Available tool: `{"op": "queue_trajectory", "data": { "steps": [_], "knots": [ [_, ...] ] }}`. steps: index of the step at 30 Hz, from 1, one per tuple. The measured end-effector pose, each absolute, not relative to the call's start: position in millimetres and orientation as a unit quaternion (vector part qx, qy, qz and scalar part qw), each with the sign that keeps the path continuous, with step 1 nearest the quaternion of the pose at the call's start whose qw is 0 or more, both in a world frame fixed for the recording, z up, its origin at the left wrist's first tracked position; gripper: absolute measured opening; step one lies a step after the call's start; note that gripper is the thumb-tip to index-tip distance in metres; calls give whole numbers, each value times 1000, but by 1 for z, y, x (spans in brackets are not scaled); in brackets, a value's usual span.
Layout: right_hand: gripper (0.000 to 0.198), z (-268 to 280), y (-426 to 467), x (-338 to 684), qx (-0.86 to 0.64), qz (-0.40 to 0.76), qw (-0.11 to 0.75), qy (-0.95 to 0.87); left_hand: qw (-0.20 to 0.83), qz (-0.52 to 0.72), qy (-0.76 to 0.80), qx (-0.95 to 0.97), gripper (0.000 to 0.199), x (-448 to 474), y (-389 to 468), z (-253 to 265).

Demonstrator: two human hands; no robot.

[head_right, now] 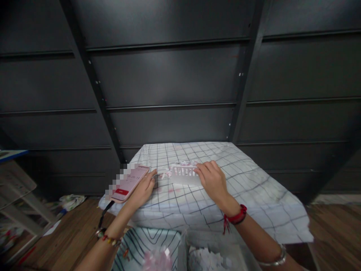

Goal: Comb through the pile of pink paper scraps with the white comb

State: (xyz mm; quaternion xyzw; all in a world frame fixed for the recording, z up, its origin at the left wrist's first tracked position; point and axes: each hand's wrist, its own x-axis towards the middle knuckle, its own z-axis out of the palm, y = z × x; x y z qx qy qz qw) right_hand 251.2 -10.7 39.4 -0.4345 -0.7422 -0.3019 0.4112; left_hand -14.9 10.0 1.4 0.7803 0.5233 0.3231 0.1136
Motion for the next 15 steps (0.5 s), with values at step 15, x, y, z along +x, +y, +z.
{"op": "queue_trajectory", "data": {
  "steps": [15],
  "knots": [
    [13,40,-11,245,-426,-290,436,-738,110,324,520,783,44,-15,10,1]
  ]
}}
